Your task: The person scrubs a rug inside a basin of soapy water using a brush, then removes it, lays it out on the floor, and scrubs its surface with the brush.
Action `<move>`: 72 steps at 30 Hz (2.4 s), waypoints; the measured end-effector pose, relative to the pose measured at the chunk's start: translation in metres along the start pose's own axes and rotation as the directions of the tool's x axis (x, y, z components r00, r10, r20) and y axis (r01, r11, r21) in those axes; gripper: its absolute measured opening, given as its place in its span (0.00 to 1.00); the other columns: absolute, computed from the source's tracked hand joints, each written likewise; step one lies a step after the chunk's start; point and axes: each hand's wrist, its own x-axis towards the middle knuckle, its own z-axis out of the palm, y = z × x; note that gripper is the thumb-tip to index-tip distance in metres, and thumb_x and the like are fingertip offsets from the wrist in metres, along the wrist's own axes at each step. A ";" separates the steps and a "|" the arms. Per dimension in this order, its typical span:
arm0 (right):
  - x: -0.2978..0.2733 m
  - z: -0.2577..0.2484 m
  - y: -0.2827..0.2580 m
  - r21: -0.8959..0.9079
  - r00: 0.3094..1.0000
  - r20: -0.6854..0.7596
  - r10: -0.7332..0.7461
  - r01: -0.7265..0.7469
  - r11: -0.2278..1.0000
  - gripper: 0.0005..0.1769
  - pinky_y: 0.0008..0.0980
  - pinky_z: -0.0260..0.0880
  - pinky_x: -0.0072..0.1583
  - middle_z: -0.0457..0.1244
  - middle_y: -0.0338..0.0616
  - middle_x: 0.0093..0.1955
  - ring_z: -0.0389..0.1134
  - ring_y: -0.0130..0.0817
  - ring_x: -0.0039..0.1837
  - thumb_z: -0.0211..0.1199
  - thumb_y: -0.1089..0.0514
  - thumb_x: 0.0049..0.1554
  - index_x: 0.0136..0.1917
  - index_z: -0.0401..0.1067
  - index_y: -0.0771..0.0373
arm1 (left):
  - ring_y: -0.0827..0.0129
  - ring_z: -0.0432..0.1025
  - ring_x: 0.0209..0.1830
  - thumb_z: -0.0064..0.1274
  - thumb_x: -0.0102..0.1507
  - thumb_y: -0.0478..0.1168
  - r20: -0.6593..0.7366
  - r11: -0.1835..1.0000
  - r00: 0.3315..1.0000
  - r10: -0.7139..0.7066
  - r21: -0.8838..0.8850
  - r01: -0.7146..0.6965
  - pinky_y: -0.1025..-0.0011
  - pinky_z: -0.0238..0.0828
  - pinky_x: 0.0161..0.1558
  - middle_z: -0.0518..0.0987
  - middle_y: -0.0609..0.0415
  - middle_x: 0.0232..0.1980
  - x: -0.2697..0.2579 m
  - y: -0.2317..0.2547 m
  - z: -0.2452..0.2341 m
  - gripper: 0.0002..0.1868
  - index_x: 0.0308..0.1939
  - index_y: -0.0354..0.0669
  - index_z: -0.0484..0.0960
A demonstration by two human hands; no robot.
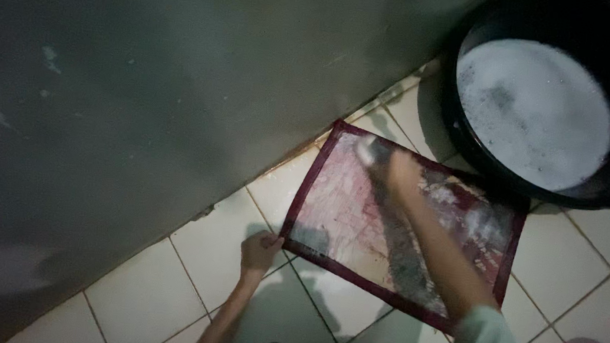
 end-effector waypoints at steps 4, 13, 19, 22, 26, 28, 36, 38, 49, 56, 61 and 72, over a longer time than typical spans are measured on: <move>0.040 0.027 0.010 0.107 0.984 -0.166 0.059 -0.042 0.993 0.31 0.52 0.73 0.55 0.70 0.60 0.49 0.73 0.55 0.52 0.76 0.40 0.46 0.51 0.79 0.68 | 0.65 0.80 0.32 0.68 0.56 0.45 -0.104 0.994 0.992 0.066 -0.080 -0.075 0.67 0.77 0.38 0.85 0.48 0.31 0.002 -0.012 0.008 0.15 0.33 0.34 0.87; -0.156 0.071 -0.004 0.011 0.928 0.176 -0.328 0.331 0.943 0.19 0.52 0.72 0.48 0.69 0.57 0.42 0.73 0.53 0.45 0.66 0.46 0.56 0.53 0.76 0.61 | 0.65 0.79 0.32 0.64 0.61 0.45 -0.004 0.995 1.000 0.000 -0.097 -0.001 0.67 0.76 0.38 0.86 0.49 0.33 -0.002 -0.008 0.004 0.13 0.35 0.38 0.86; -0.110 0.047 0.007 0.034 0.940 0.154 -0.304 0.302 0.953 0.25 0.52 0.72 0.48 0.70 0.60 0.41 0.73 0.55 0.45 0.70 0.42 0.53 0.50 0.75 0.65 | 0.65 0.81 0.32 0.67 0.56 0.44 -0.078 0.992 0.997 -0.029 -0.126 0.019 0.68 0.76 0.39 0.86 0.46 0.32 0.000 0.003 0.003 0.15 0.34 0.34 0.85; -0.036 0.026 0.036 -0.095 0.951 -0.128 -0.282 0.271 0.958 0.15 0.53 0.74 0.53 0.71 0.58 0.43 0.75 0.55 0.48 0.68 0.47 0.52 0.42 0.81 0.61 | 0.67 0.80 0.32 0.66 0.58 0.43 -0.077 0.987 0.997 -0.017 -0.163 0.004 0.70 0.76 0.39 0.85 0.48 0.33 -0.007 0.003 0.001 0.14 0.34 0.34 0.84; 0.032 0.012 0.052 0.053 0.983 -0.180 0.028 -0.019 0.998 0.32 0.54 0.74 0.49 0.70 0.64 0.45 0.73 0.60 0.47 0.76 0.37 0.47 0.47 0.79 0.69 | 0.69 0.77 0.31 0.65 0.60 0.44 0.008 0.974 0.995 -0.095 -0.205 0.094 0.69 0.75 0.37 0.84 0.52 0.31 -0.007 0.005 -0.002 0.13 0.35 0.37 0.85; 0.022 0.017 0.058 0.097 0.973 -0.230 0.032 -0.010 0.995 0.31 0.54 0.73 0.49 0.69 0.64 0.46 0.72 0.61 0.47 0.77 0.39 0.43 0.47 0.80 0.68 | 0.67 0.76 0.29 0.66 0.59 0.43 -0.008 0.975 0.997 -0.071 -0.211 0.068 0.68 0.75 0.36 0.83 0.50 0.29 -0.006 0.004 0.001 0.13 0.35 0.35 0.85; -0.161 0.029 0.032 0.075 0.947 0.225 -0.228 0.217 0.973 0.28 0.52 0.72 0.46 0.69 0.59 0.43 0.72 0.54 0.42 0.63 0.41 0.57 0.66 0.73 0.53 | 0.52 0.71 0.54 0.56 0.66 0.33 -0.080 0.951 0.977 0.195 0.260 -0.169 0.55 0.67 0.59 0.76 0.38 0.54 -0.019 0.038 0.017 0.13 0.52 0.33 0.77; -0.171 0.032 0.041 0.068 0.944 0.248 -0.219 0.209 0.976 0.29 0.52 0.73 0.48 0.70 0.58 0.43 0.73 0.54 0.44 0.65 0.39 0.55 0.64 0.73 0.54 | 0.52 0.69 0.62 0.54 0.64 0.32 -0.006 0.937 0.964 0.267 0.238 -0.258 0.57 0.66 0.65 0.75 0.42 0.60 -0.017 0.058 0.034 0.18 0.59 0.39 0.75; 0.035 0.034 0.138 -0.061 0.974 -0.222 0.041 -0.056 0.997 0.42 0.52 0.73 0.55 0.69 0.64 0.53 0.72 0.59 0.55 0.75 0.28 0.44 0.50 0.77 0.69 | 0.43 0.46 0.79 0.53 0.65 0.49 0.334 0.600 0.803 0.494 0.538 -0.592 0.49 0.42 0.76 0.52 0.34 0.78 -0.012 0.070 0.095 0.36 0.75 0.40 0.61; -0.079 0.041 0.123 0.098 0.998 -0.034 -0.048 0.051 0.994 0.31 0.52 0.74 0.50 0.70 0.60 0.45 0.74 0.56 0.47 0.71 0.37 0.49 0.53 0.79 0.63 | 0.46 0.41 0.81 0.55 0.63 0.56 0.396 0.689 0.840 0.372 0.489 -0.535 0.41 0.40 0.74 0.44 0.43 0.82 -0.006 0.103 0.087 0.43 0.79 0.55 0.55; -0.184 0.055 0.120 0.031 0.982 0.112 -0.149 0.146 0.989 0.33 0.53 0.74 0.46 0.70 0.59 0.38 0.74 0.56 0.41 0.68 0.33 0.51 0.55 0.76 0.61 | 0.45 0.42 0.82 0.62 0.60 0.60 0.383 0.663 0.747 0.544 0.349 -0.662 0.38 0.42 0.73 0.44 0.40 0.83 0.017 0.133 0.084 0.44 0.75 0.54 0.60; -0.027 -0.002 0.160 0.158 0.960 -0.271 0.075 -0.033 0.987 0.35 0.54 0.71 0.54 0.70 0.62 0.48 0.72 0.59 0.51 0.74 0.29 0.51 0.50 0.79 0.63 | 0.37 0.46 0.80 0.65 0.58 0.59 0.275 0.603 0.666 0.694 0.283 -0.746 0.33 0.44 0.71 0.48 0.35 0.81 0.019 0.116 0.093 0.48 0.77 0.53 0.60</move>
